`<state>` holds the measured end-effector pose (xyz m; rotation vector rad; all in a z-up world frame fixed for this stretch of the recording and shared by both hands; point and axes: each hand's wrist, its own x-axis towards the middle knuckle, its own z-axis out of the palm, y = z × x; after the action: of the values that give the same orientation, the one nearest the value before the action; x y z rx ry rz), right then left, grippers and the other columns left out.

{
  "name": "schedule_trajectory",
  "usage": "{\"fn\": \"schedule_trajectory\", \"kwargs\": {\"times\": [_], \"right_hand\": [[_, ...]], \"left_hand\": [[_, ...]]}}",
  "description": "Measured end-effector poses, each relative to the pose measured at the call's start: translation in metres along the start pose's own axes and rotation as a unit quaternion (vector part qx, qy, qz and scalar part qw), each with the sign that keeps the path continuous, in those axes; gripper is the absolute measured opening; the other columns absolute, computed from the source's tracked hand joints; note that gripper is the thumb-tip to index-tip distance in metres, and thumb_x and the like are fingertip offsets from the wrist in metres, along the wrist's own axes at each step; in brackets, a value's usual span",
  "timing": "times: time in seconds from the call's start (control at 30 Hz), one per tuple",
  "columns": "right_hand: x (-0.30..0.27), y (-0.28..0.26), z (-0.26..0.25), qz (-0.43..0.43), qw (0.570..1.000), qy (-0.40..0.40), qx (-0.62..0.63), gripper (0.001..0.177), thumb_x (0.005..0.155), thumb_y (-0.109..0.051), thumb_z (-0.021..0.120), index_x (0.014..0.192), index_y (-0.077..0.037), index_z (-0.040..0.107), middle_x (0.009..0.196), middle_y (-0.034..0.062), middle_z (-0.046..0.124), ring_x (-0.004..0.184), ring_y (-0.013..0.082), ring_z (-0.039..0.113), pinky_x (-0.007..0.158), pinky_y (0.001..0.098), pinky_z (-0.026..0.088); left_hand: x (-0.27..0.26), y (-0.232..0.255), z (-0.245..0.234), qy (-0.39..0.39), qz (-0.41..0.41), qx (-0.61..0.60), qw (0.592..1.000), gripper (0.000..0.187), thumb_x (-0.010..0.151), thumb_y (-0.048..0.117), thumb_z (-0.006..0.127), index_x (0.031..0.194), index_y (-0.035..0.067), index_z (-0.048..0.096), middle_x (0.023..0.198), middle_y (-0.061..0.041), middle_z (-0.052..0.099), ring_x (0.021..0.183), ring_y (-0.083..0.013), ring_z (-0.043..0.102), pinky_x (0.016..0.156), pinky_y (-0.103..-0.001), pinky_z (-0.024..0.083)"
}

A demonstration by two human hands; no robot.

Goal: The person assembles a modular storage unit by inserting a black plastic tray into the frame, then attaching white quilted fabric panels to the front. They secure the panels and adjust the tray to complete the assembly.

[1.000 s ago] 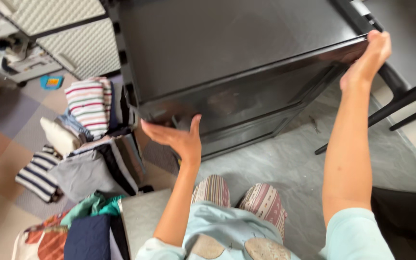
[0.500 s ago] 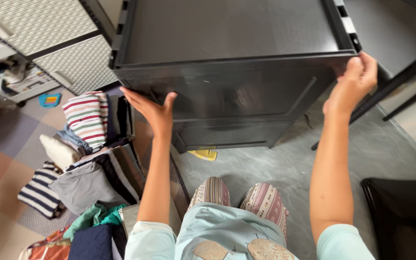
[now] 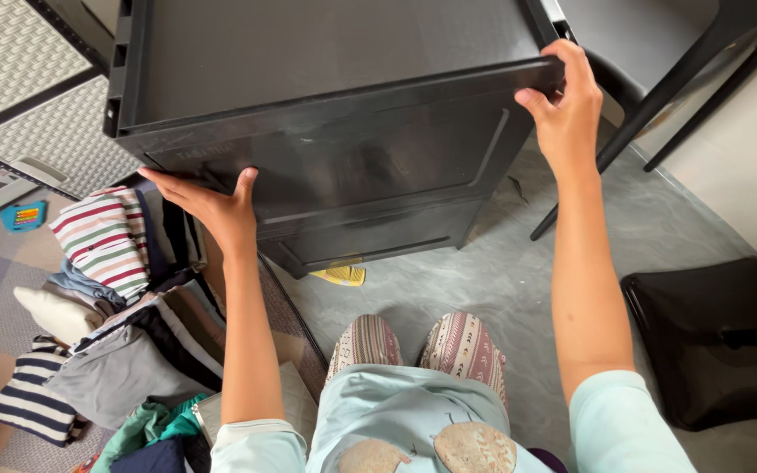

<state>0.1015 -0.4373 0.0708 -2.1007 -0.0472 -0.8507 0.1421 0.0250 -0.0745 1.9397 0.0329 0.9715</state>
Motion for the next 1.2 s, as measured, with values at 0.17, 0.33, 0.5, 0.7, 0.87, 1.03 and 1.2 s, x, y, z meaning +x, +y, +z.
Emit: {"fn": "schedule_trajectory", "kwargs": {"times": [0.17,0.33,0.5,0.7,0.87,1.03,1.2], "right_hand": [[-0.023,-0.044,-0.001,-0.094,0.991,0.029,-0.086,0.051,0.081,-0.009,0.093,0.122,-0.002,0.064,0.11,0.0109,0.068,0.08,0.0205,0.063,0.067,0.0318,0.052],[-0.068,-0.1,0.006,-0.105,0.986,0.034,-0.128,0.049,0.081,-0.014,0.096,0.117,-0.001,0.066,0.102,0.0123,0.066,0.075,0.0231,0.059,0.066,0.0341,0.05],[-0.097,-0.118,0.008,-0.116,0.987,0.051,-0.104,0.051,0.084,-0.022,0.095,0.121,-0.001,0.067,0.111,0.012,0.069,0.088,0.0224,0.07,0.074,0.0318,0.058],[-0.109,-0.121,0.006,-0.12,0.985,0.054,-0.114,0.05,0.088,-0.027,0.094,0.122,0.0,0.068,0.108,0.0118,0.069,0.091,0.0238,0.071,0.077,0.0328,0.059],[-0.122,-0.135,0.008,-0.103,0.98,0.075,-0.152,0.052,0.082,-0.028,0.093,0.117,0.001,0.068,0.107,0.0142,0.07,0.084,0.0258,0.07,0.071,0.0349,0.056],[-0.133,-0.136,-0.007,-0.067,0.994,0.031,-0.078,0.045,0.089,-0.017,0.087,0.126,0.001,0.068,0.122,0.0173,0.071,0.095,0.0235,0.073,0.079,0.0324,0.062],[-0.094,-0.118,-0.059,-0.066,0.991,-0.032,0.111,0.019,0.108,-0.01,0.072,0.115,0.006,0.07,0.115,0.0166,0.073,0.104,0.019,0.071,0.092,0.031,0.059]], "left_hand": [[0.019,-0.018,-0.017,-0.009,0.028,-0.005,1.0,0.139,0.089,0.058,0.092,0.164,0.004,-0.011,0.171,-0.03,-0.005,0.163,-0.0473,0.003,0.137,-0.056,0.014],[0.029,-0.006,-0.026,-0.015,0.046,0.031,0.998,0.124,0.093,0.058,0.083,0.17,0.012,-0.003,0.173,-0.026,-0.017,0.163,-0.0484,-0.01,0.135,-0.061,0.008],[-0.015,0.061,-0.016,-0.039,0.143,-0.003,0.989,0.104,0.104,0.059,0.078,0.17,0.03,0.003,0.172,-0.015,-0.022,0.159,-0.0423,-0.017,0.127,-0.064,0.001],[-0.058,0.156,0.023,-0.115,0.259,0.044,0.958,0.095,0.088,0.058,0.085,0.163,0.026,0.037,0.173,-0.02,-0.004,0.157,-0.0475,-0.016,0.117,-0.083,-0.009],[-0.07,0.202,0.043,-0.142,0.306,0.013,0.941,0.077,0.087,0.052,0.087,0.151,0.024,0.055,0.168,-0.015,0.027,0.159,-0.0468,-0.002,0.115,-0.078,-0.018],[-0.069,0.213,0.033,-0.139,0.303,-0.003,0.943,0.064,0.082,0.051,0.091,0.133,0.021,0.066,0.136,0.002,0.056,0.15,-0.0279,0.032,0.119,-0.067,-0.019],[-0.067,0.216,0.033,-0.124,0.302,-0.017,0.945,0.058,0.079,0.045,0.093,0.127,0.023,0.068,0.126,0.003,0.061,0.142,-0.022,0.041,0.121,-0.06,-0.018]]}}
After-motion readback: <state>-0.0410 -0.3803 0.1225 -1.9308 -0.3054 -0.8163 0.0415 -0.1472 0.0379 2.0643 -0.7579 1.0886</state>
